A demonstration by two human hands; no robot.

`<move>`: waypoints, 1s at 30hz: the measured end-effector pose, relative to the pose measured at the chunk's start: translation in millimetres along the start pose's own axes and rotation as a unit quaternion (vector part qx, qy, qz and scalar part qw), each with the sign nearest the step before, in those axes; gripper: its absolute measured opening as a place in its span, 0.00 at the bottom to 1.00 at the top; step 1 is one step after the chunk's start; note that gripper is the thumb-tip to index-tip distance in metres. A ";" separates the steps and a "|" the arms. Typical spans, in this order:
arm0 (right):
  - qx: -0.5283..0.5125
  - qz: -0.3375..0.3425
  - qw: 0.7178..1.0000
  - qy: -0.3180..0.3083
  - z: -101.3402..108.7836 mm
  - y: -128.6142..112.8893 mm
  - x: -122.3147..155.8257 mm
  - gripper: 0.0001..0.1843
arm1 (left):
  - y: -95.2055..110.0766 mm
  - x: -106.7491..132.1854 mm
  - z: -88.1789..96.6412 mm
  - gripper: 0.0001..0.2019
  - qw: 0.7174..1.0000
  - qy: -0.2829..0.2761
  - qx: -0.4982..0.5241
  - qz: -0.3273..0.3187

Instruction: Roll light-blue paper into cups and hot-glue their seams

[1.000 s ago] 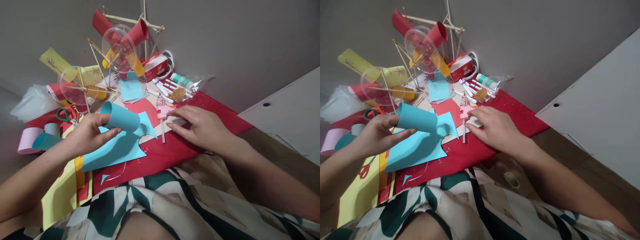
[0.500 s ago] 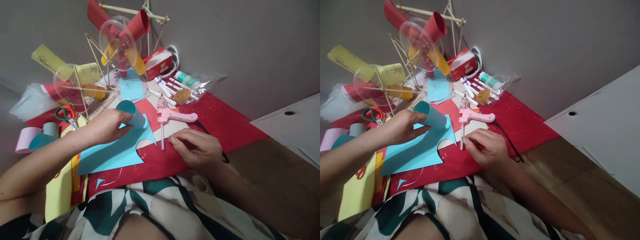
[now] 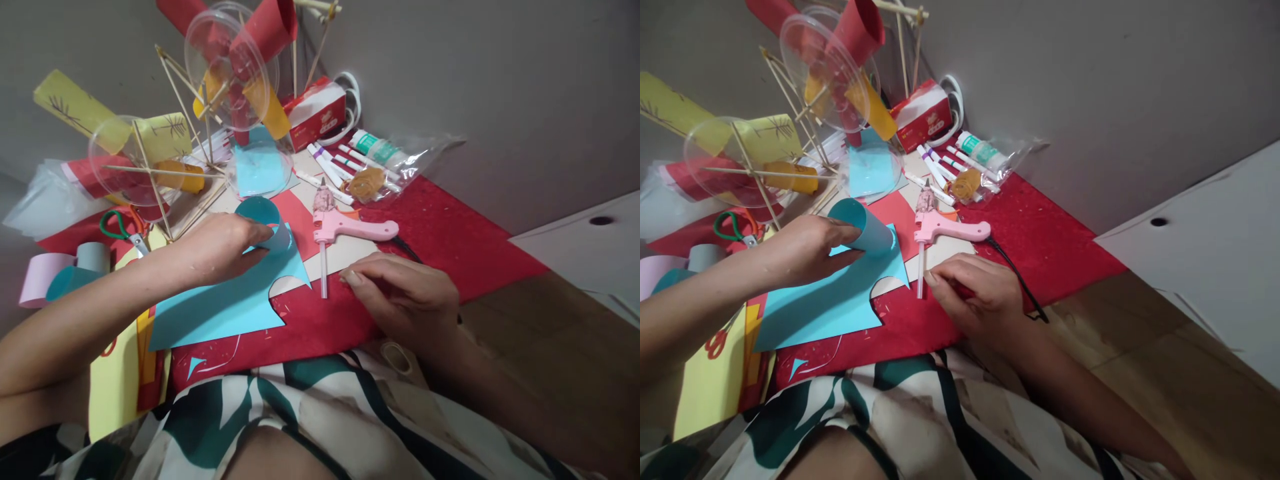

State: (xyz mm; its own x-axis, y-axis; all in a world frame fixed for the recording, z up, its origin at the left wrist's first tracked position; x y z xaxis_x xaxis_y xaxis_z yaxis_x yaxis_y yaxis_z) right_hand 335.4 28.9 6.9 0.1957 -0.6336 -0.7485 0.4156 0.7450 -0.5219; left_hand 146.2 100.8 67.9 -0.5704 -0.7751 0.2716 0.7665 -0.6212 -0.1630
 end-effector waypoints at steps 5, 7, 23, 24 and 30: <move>-0.009 0.002 1.000 -0.005 0.9 0.2 -0.9 0.10 | 0.4 -6.0 -3.4 0.06 0.999 -0.044 -0.010 0.020; -0.009 -0.003 1.000 -0.007 0.9 0.7 -0.6 0.10 | 0.6 -7.7 -3.6 0.06 0.998 -0.052 -0.013 0.024; -0.035 -0.060 0.998 0.004 1.5 7.1 9.6 0.08 | 3.0 -13.1 -1.5 0.07 1.000 0.000 -0.008 -0.015; -0.036 -0.063 0.997 0.003 1.4 7.6 10.1 0.08 | 3.1 -13.1 -1.7 0.07 1.000 0.006 -0.003 -0.017; -0.013 -0.070 0.997 -0.001 1.2 9.7 9.4 0.09 | 6.7 -14.6 -2.2 0.06 0.999 0.003 -0.042 -0.013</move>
State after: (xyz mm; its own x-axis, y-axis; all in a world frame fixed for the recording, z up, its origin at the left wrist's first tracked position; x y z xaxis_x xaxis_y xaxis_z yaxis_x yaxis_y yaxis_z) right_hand 342.3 30.0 -4.7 0.1390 -0.7328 -0.6661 0.4167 0.6535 -0.6319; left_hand 159.0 107.8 60.7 -0.5922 -0.7588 0.2711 0.7240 -0.6488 -0.2341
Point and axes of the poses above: each hand's wrist, its own x-axis away from the middle knuckle, its own z-axis out of the back of the hand, y = z × x, the point moved 6 cm from there along -x, towards the middle knuckle, and after that the axes turned 10 degrees about z, right-handed, at the moved point
